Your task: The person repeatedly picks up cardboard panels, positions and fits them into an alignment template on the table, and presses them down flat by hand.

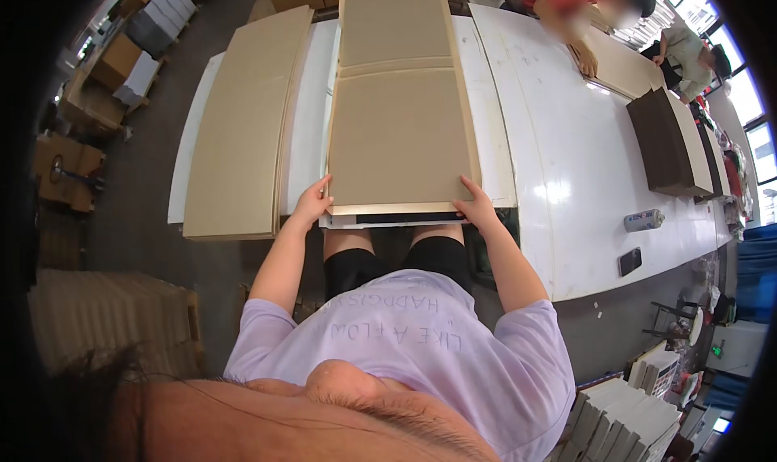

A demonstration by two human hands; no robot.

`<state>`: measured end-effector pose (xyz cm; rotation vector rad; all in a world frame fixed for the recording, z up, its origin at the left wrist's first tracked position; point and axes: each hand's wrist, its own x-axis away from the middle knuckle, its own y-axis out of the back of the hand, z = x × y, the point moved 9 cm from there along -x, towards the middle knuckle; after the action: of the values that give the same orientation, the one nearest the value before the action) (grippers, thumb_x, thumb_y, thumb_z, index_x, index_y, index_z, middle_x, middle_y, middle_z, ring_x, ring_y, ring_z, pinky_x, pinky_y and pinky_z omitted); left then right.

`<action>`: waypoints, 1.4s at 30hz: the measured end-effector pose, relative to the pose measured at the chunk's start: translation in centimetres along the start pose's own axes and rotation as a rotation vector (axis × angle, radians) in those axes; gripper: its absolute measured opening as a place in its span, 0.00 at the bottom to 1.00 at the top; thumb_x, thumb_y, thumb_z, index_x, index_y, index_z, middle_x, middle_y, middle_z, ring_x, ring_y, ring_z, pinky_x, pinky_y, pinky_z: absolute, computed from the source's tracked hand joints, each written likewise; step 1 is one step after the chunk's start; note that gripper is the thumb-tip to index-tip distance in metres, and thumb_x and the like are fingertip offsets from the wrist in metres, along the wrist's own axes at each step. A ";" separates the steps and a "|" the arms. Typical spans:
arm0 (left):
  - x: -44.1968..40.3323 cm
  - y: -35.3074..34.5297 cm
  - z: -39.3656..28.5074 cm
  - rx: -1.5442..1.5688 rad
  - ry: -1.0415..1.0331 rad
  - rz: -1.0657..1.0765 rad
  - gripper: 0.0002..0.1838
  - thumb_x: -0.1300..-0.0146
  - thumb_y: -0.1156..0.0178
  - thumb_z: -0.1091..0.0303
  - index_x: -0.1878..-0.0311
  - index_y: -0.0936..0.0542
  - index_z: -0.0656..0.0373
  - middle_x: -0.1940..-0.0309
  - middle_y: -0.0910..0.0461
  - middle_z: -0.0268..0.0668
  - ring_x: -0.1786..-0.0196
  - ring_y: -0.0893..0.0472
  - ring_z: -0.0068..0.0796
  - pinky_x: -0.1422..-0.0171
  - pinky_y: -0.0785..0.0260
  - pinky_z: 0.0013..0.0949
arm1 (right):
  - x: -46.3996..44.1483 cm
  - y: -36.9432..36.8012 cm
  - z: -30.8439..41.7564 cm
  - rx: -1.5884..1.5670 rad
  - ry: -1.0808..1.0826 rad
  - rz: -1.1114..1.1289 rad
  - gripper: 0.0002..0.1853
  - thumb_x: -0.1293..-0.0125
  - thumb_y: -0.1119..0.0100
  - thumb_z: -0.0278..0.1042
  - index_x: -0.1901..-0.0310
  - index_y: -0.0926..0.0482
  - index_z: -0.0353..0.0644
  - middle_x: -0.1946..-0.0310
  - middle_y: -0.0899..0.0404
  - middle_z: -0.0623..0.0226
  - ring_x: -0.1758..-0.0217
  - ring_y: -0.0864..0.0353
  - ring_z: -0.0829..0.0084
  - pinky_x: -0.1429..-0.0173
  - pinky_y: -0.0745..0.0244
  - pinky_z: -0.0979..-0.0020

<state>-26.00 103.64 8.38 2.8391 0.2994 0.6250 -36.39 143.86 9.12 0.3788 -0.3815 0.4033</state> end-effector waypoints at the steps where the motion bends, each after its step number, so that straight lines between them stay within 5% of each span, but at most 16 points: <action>1: -0.3 -0.2 0.4 -0.021 -0.022 0.017 0.37 0.39 0.44 0.82 0.27 0.40 0.48 0.56 0.20 0.44 0.59 0.20 0.29 0.57 0.26 0.32 | 0.1 0.1 0.4 0.070 -0.036 0.014 0.37 0.41 0.36 0.30 0.30 0.38 0.56 0.51 0.20 0.62 0.74 0.21 0.79 0.71 0.23 0.77; 4: 1.2 -0.6 -2.5 -0.184 0.051 0.032 0.37 0.41 0.44 0.81 0.28 0.40 0.51 0.54 0.20 0.45 0.60 0.19 0.29 0.60 0.26 0.31 | -0.7 0.3 -0.2 0.148 -0.086 0.050 0.38 0.41 0.36 0.33 0.29 0.40 0.59 0.57 0.19 0.60 0.78 0.21 0.79 0.72 0.24 0.77; 7: -0.6 -0.3 -0.9 -0.317 -0.062 0.060 0.39 0.42 0.43 0.78 0.26 0.43 0.50 0.70 0.22 0.36 0.71 0.21 0.23 0.70 0.28 0.28 | -0.9 0.2 0.0 0.278 -0.094 0.075 0.38 0.41 0.37 0.39 0.29 0.40 0.59 0.56 0.18 0.57 0.72 0.17 0.73 0.69 0.21 0.71; 10: 0.7 -0.9 -3.6 -0.495 0.105 0.081 0.39 0.44 0.42 0.73 0.27 0.41 0.52 0.58 0.18 0.48 0.60 0.17 0.35 0.60 0.24 0.36 | -1.3 0.3 1.0 0.706 0.046 0.029 0.36 0.41 0.38 0.46 0.30 0.38 0.59 0.59 0.17 0.57 0.69 0.16 0.66 0.63 0.20 0.63; 16: 0.0 -4.5 -4.2 -1.467 0.249 0.317 0.18 0.46 0.40 0.66 0.50 0.17 0.55 0.61 0.15 0.42 0.57 0.16 0.37 0.59 0.23 0.39 | -2.4 -3.2 2.4 1.359 0.018 0.178 0.31 0.45 0.39 0.58 0.43 0.26 0.50 0.57 0.16 0.61 0.53 0.17 0.62 0.55 0.21 0.61; 19: 0.0 -5.3 -4.8 -1.653 0.242 0.357 0.11 0.45 0.40 0.66 0.61 0.14 0.56 0.59 0.15 0.39 0.55 0.16 0.38 0.59 0.23 0.38 | -3.6 -3.1 1.6 1.408 -0.078 0.298 0.28 0.45 0.38 0.55 0.46 0.24 0.48 0.56 0.16 0.63 0.53 0.17 0.63 0.54 0.21 0.61; 22: -0.8 -4.8 -3.1 -1.706 0.099 0.297 0.09 0.43 0.41 0.68 0.62 0.14 0.55 0.59 0.15 0.37 0.55 0.16 0.38 0.60 0.23 0.39 | -3.8 -1.9 1.8 1.384 -0.006 0.191 0.29 0.45 0.40 0.51 0.42 0.26 0.49 0.56 0.16 0.63 0.53 0.16 0.63 0.55 0.21 0.61; 28: 1.7 -1.9 -4.7 -1.421 -0.146 0.278 0.15 0.40 0.45 0.67 0.50 0.19 0.47 0.62 0.17 0.40 0.57 0.18 0.43 0.56 0.25 0.46 | -4.3 -2.3 0.8 1.470 -0.029 0.293 0.30 0.41 0.46 0.46 0.35 0.31 0.52 0.57 0.16 0.66 0.54 0.16 0.65 0.54 0.21 0.62; 31: 3.7 -0.6 -6.1 -1.220 -0.447 0.085 0.16 0.39 0.46 0.63 0.47 0.22 0.45 0.65 0.20 0.41 0.58 0.20 0.44 0.55 0.28 0.47 | -2.4 -1.2 3.7 1.304 -0.013 0.300 0.19 0.40 0.48 0.42 0.47 0.21 0.50 0.57 0.16 0.65 0.54 0.16 0.64 0.55 0.21 0.60; 34: 3.6 -1.1 -2.4 -1.273 -0.335 0.134 0.15 0.39 0.44 0.63 0.48 0.21 0.47 0.64 0.23 0.40 0.58 0.22 0.44 0.54 0.29 0.47 | -3.0 -0.9 0.3 1.381 0.107 0.201 0.19 0.39 0.47 0.44 0.47 0.21 0.52 0.58 0.16 0.64 0.56 0.16 0.61 0.54 0.22 0.61; 37: 4.0 -2.4 -4.9 -1.402 -0.351 0.170 0.15 0.40 0.42 0.63 0.49 0.20 0.45 0.63 0.23 0.41 0.55 0.22 0.44 0.55 0.28 0.45 | -3.3 0.6 1.6 1.169 0.214 0.323 0.21 0.38 0.46 0.47 0.46 0.22 0.50 0.60 0.16 0.63 0.59 0.17 0.62 0.57 0.23 0.61; 38: 3.8 -2.3 -5.8 -1.312 -0.339 0.137 0.18 0.39 0.42 0.62 0.45 0.22 0.46 0.58 0.24 0.43 0.52 0.23 0.46 0.52 0.29 0.45 | -2.3 2.1 3.4 0.859 -0.019 0.362 0.19 0.35 0.44 0.44 0.46 0.23 0.46 0.63 0.16 0.61 0.62 0.17 0.69 0.58 0.25 0.65; 40: 3.3 -0.9 -6.8 -1.133 -0.292 0.063 0.23 0.37 0.42 0.61 0.38 0.26 0.48 0.49 0.25 0.47 0.44 0.25 0.48 0.45 0.30 0.45 | -4.9 6.5 2.0 0.426 0.120 0.020 0.17 0.33 0.45 0.40 0.45 0.23 0.44 0.62 0.17 0.61 0.62 0.18 0.75 0.59 0.26 0.66; 42: 0.8 1.9 -4.6 -0.569 -0.355 -0.149 0.30 0.36 0.42 0.58 0.32 0.36 0.54 0.39 0.33 0.52 0.34 0.34 0.49 0.36 0.37 0.45 | -7.5 8.8 -0.6 0.070 0.321 -0.201 0.17 0.31 0.47 0.33 0.42 0.26 0.42 0.58 0.18 0.60 0.55 0.20 0.77 0.54 0.26 0.70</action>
<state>-26.96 102.80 13.25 2.2915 0.2216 0.1328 -46.50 149.38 7.84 0.4090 -0.0159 0.2744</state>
